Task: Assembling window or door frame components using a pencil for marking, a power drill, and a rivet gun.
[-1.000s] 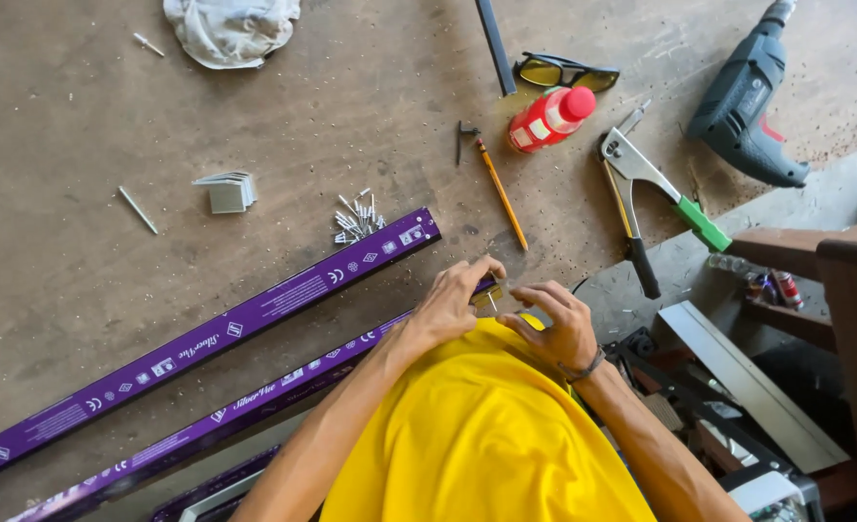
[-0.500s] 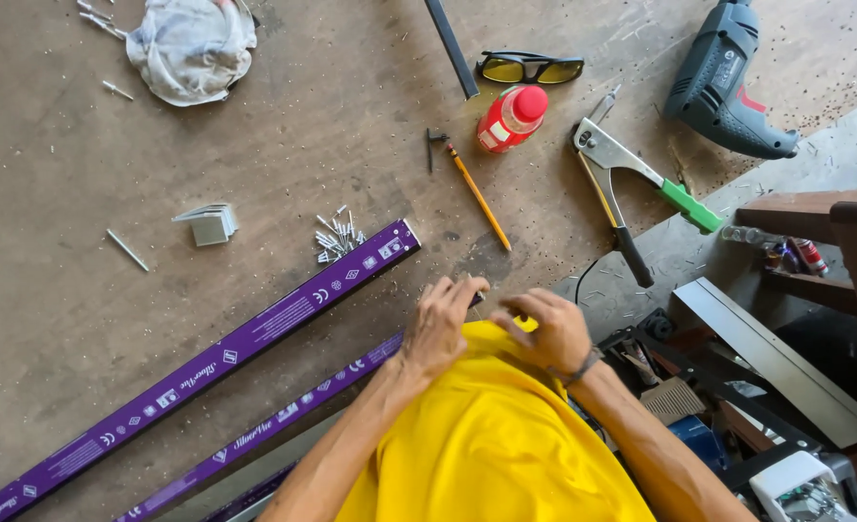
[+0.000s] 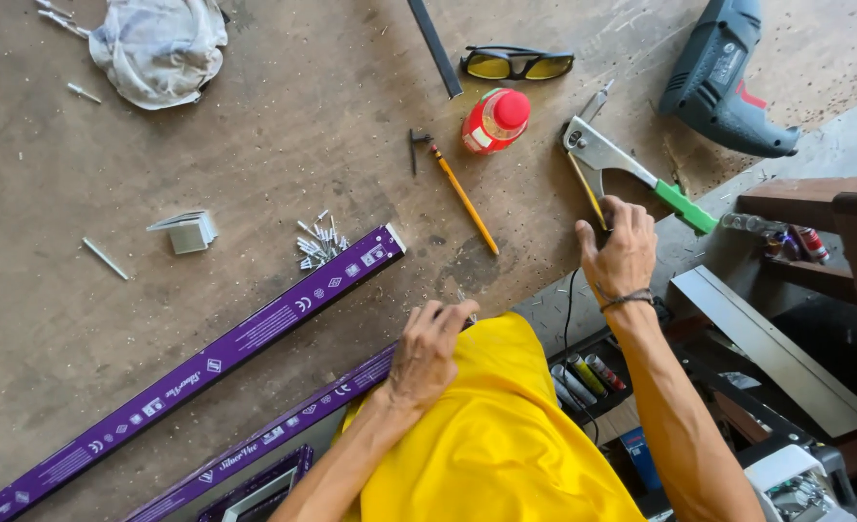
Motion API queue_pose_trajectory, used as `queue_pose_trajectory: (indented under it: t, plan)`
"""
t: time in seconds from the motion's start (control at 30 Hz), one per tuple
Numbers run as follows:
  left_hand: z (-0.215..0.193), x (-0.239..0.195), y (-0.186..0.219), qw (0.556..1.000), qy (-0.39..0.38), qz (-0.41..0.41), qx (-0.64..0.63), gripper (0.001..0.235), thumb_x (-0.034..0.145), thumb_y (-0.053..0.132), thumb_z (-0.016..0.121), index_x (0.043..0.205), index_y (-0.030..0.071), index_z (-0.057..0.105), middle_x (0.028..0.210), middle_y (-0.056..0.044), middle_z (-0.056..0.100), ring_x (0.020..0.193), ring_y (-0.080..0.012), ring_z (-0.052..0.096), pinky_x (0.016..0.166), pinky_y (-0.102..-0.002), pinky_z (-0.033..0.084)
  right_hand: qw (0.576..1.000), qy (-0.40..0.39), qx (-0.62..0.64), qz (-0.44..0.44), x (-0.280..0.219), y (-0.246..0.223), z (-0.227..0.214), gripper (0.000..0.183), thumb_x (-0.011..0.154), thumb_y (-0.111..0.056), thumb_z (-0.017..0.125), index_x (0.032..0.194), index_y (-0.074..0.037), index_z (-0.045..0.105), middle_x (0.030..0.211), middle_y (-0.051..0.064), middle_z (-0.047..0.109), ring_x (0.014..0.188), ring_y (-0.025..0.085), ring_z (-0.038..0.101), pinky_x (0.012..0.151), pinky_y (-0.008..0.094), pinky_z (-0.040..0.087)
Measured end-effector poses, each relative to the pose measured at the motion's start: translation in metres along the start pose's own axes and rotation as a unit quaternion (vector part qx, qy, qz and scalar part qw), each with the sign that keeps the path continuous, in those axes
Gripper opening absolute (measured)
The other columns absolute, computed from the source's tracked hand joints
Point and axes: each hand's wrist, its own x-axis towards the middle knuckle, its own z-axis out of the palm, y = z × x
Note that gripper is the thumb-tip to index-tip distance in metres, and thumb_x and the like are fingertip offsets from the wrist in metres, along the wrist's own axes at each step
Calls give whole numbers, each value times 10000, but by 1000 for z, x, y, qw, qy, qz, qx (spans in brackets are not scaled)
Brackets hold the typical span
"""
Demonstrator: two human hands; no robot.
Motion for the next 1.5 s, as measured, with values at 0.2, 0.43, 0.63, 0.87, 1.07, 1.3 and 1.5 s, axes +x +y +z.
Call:
queue_pose_trajectory:
  t: [0.2, 0.43, 0.63, 0.87, 1.07, 1.3, 1.5]
  plan:
    - [-50, 41, -26, 939, -101, -172, -281, 657, 643, -141, 692, 1219, 160, 598, 1029, -180, 757, 1040, -494, 681, 920, -556, 497, 996, 69, 16, -51, 15, 26, 19, 250, 960, -178, 765, 1149, -107, 616, 975, 61, 553, 893, 307, 640, 791, 418, 532]
    - [-71, 71, -53, 890, -144, -215, -376, 660, 566, -62, 716, 1178, 158, 603, 1068, -122, 768, 1163, -324, 679, 1044, -450, 445, 973, 161, 141, -85, -29, 25, -49, 211, 938, -170, 916, 1016, -133, 724, 848, 11, 608, 787, 270, 648, 789, 345, 526]
    - [-63, 70, -64, 879, -189, -169, -404, 570, 556, -18, 678, 1085, 169, 578, 1155, -21, 647, 1186, -178, 616, 992, -327, 451, 895, -15, 445, -5, -55, -17, -96, 287, 1075, -283, 552, 849, -120, 482, 707, -17, 492, 530, 71, 479, 419, 216, 447]
    - [-45, 65, -73, 863, -175, -203, -429, 635, 597, -96, 756, 1165, 163, 637, 1122, -125, 745, 1234, -292, 635, 1081, -417, 409, 845, -65, 473, 240, -32, -94, -136, 382, 1028, -141, 696, 697, -100, 510, 513, 19, 410, 393, 112, 412, 296, 252, 361]
    - [-43, 63, -69, 868, -178, -196, -421, 635, 604, -84, 769, 1169, 171, 633, 1112, -139, 753, 1164, -301, 651, 1042, -419, 429, 982, -2, 161, 102, -9, -36, -80, 415, 1002, -384, 815, 1003, 3, 663, 588, 236, 530, 539, 300, 507, 562, 413, 409]
    - [-43, 62, -69, 873, -173, -197, -412, 642, 588, -86, 778, 1160, 171, 642, 1094, -135, 764, 1138, -290, 663, 1024, -403, 438, 994, 11, -21, 109, 26, -51, -81, 487, 1060, -298, 755, 1514, -163, 638, 842, 210, 736, 785, 368, 727, 719, 441, 520]
    - [-39, 61, -72, 869, -176, -204, -415, 641, 573, -55, 792, 1145, 199, 651, 1105, -102, 767, 1143, -268, 666, 1018, -371, 442, 989, -62, 18, 132, 42, 9, -62, 416, 900, -425, 797, 1297, -322, 731, 919, 171, 743, 958, 424, 709, 842, 538, 562]
